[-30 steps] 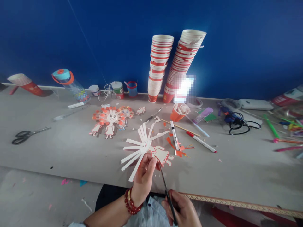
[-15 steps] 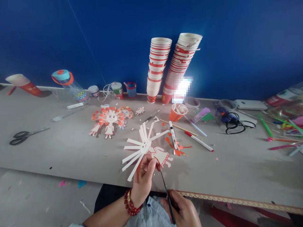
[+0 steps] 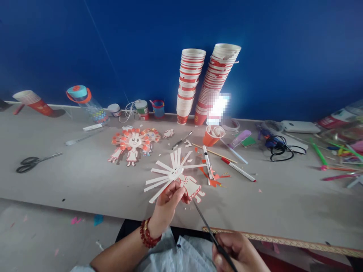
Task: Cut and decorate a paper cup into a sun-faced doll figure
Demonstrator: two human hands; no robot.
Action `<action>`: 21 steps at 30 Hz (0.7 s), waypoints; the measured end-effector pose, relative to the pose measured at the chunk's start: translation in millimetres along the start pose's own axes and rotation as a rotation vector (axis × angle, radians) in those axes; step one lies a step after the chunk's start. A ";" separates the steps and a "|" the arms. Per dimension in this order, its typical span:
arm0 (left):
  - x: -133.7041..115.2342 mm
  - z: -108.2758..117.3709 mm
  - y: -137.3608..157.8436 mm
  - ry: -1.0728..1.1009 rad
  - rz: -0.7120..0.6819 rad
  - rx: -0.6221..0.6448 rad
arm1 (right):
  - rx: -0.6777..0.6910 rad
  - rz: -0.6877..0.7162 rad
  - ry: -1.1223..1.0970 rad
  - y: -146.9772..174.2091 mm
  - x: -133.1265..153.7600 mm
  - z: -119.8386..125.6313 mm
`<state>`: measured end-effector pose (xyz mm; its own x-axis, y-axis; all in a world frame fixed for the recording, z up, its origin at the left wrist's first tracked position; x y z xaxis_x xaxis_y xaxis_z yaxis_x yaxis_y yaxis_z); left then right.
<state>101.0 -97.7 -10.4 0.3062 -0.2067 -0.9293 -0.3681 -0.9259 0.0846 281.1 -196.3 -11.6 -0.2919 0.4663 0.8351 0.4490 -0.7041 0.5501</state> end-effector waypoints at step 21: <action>-4.5 7.5 -0.4 0.126 0.066 0.152 | 0.111 -0.096 0.087 -17.3 14.4 31.2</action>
Point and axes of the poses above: each hand's wrist, its own y-axis away from the middle knuckle, its own z-axis out of the back of the hand, x = y × z, the point moved 3 cm from there along -y, towards the middle knuckle, and after that the axes turned 8 degrees about x, right-handed, at the moved point
